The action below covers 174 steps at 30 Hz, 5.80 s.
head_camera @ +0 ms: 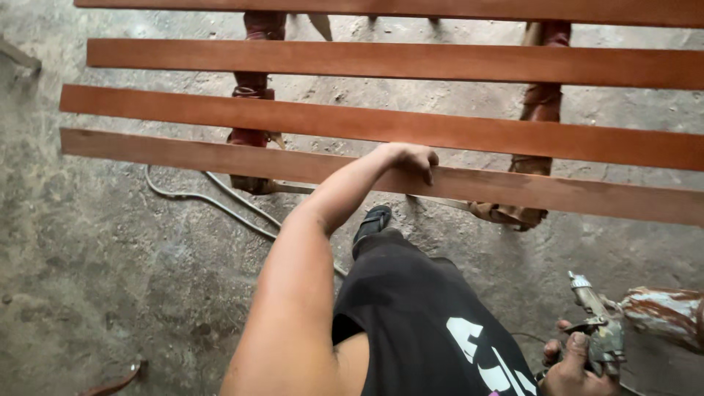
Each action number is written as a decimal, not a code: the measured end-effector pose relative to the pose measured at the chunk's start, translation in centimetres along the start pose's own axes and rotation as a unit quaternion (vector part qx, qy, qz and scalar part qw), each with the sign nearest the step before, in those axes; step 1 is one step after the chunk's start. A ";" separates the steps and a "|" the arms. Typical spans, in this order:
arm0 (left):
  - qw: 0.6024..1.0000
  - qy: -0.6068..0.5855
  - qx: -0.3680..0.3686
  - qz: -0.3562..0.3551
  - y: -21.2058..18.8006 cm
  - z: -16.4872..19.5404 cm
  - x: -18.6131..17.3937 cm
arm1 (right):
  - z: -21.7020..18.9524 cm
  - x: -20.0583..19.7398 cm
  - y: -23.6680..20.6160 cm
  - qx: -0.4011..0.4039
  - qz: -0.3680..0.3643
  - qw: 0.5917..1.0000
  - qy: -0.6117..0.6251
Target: The person uses a spray gun to apply a reddish-brown finish to wooden planks and a wooden bench. They move around the workshop, refilling the spray gun from a container, and continue spraying different sections of the bench and planks.
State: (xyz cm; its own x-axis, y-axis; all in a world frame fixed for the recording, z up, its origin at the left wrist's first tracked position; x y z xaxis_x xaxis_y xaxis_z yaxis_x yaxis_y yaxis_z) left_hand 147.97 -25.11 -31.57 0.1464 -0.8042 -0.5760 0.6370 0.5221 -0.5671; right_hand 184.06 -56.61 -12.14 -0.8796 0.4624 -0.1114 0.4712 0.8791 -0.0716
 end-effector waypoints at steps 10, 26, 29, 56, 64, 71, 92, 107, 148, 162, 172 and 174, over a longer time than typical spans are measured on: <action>0.945 0.159 0.010 0.287 -9.3 1.3 3.0 | 4.8 0.0 1.5 0.107 0.020 0.994 -0.033; 0.919 0.171 -0.032 0.355 -15.3 0.2 6.2 | -1.5 7.8 2.3 0.064 -0.055 0.996 0.007; 0.859 0.148 0.004 0.491 -16.5 0.4 2.5 | -2.4 8.2 2.3 0.067 -0.053 0.996 0.006; 0.893 0.273 -0.133 0.331 -24.8 -12.5 -2.5 | -5.9 7.6 1.3 0.015 0.005 0.993 -0.121; 0.898 0.315 -0.042 0.305 -7.3 -1.0 -2.8 | -7.2 9.0 0.0 0.041 0.085 0.991 -0.098; 0.939 0.210 -0.005 0.271 -3.2 2.3 -6.3 | -8.1 10.9 -1.3 -0.006 0.069 0.990 -0.123; 0.945 0.220 0.117 0.212 -2.7 1.4 -3.4 | -7.9 12.6 -2.6 0.030 0.110 0.988 -0.101; 0.913 0.337 0.171 0.153 3.3 9.3 -4.2 | -5.5 12.3 -3.4 0.051 0.120 0.988 -0.081; 0.942 0.243 -0.072 0.219 -10.2 -5.4 -9.2 | -4.6 11.8 -3.0 0.059 0.130 0.986 -0.091; 0.934 0.199 0.007 0.295 -10.0 -4.0 -6.8 | -4.6 12.1 -2.6 0.029 0.131 0.990 -0.049; 0.932 0.203 0.010 0.300 -10.3 -4.4 -6.2 | -4.0 11.9 -2.1 0.055 0.110 0.992 -0.033; 0.931 0.201 0.013 0.304 -9.8 -4.0 -6.2 | -4.1 12.1 -1.9 0.054 0.096 0.993 -0.042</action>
State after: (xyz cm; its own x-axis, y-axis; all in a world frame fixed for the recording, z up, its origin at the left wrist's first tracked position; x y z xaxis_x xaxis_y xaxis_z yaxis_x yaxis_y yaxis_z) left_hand 137.76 -24.11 -24.75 0.1937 -0.1888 -0.9627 0.5483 0.8346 -0.0533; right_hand 172.24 -52.25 -9.31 -0.7663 0.6057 -0.2144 0.6382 0.7559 -0.1460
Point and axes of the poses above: each hand's wrist, its own y-axis towards the middle knuckle, its own x-axis out of the palm, z = x × y, the point moved 4 cm from there along y, towards the middle knuckle, and after that the axes turned 7 degrees about y, right-handed, at the moved point
